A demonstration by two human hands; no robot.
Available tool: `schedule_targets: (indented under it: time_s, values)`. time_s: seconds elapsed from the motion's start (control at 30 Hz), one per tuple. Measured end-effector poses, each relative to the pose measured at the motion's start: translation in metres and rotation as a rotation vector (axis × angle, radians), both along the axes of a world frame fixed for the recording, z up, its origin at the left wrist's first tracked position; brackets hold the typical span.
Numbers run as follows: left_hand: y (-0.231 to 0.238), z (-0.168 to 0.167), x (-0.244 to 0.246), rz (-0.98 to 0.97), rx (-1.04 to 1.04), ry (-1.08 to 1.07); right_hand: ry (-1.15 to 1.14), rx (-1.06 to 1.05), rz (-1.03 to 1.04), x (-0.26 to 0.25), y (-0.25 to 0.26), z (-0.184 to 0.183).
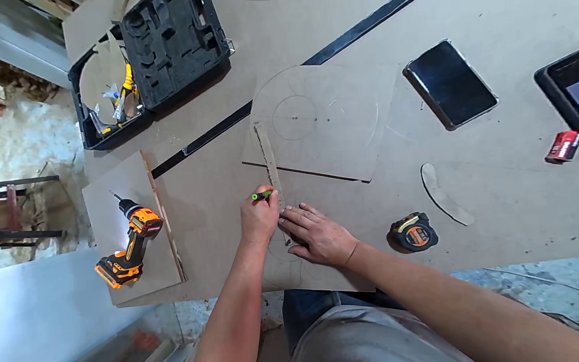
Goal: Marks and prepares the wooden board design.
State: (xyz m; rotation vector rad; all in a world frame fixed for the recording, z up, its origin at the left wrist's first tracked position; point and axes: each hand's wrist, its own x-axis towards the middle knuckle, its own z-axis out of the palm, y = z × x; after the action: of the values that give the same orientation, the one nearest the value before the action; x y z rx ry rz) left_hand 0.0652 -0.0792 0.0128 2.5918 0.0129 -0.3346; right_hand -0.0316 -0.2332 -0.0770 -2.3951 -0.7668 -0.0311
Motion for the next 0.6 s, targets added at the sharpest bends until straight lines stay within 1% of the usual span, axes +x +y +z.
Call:
schedule_targets:
  time_s: [0.1,0.2,0.33,0.4,0.5,0.6]
  values:
    - [0.005,0.003,0.004,0.014,0.037,0.012,-0.008,-0.003,0.0,0.0,-0.001,-0.001]
    - [0.016,0.002,0.004,0.045,0.026,0.011,-0.009,0.0,-0.002,0.0,-0.001,-0.002]
    - [-0.003,0.007,0.006,-0.018,0.023,0.051,-0.009,0.002,-0.001,0.0,0.0,0.0]
    - [-0.008,0.01,0.009,-0.035,0.07,0.07,-0.013,0.001,-0.004,0.0,-0.002,0.001]
    - [0.017,0.015,0.009,0.048,0.122,0.114,0.006,0.005,-0.003,0.001,-0.002,0.0]
    - [0.057,0.007,-0.012,0.186,0.066,0.097,0.009,0.007,0.0,0.001,-0.002,0.0]
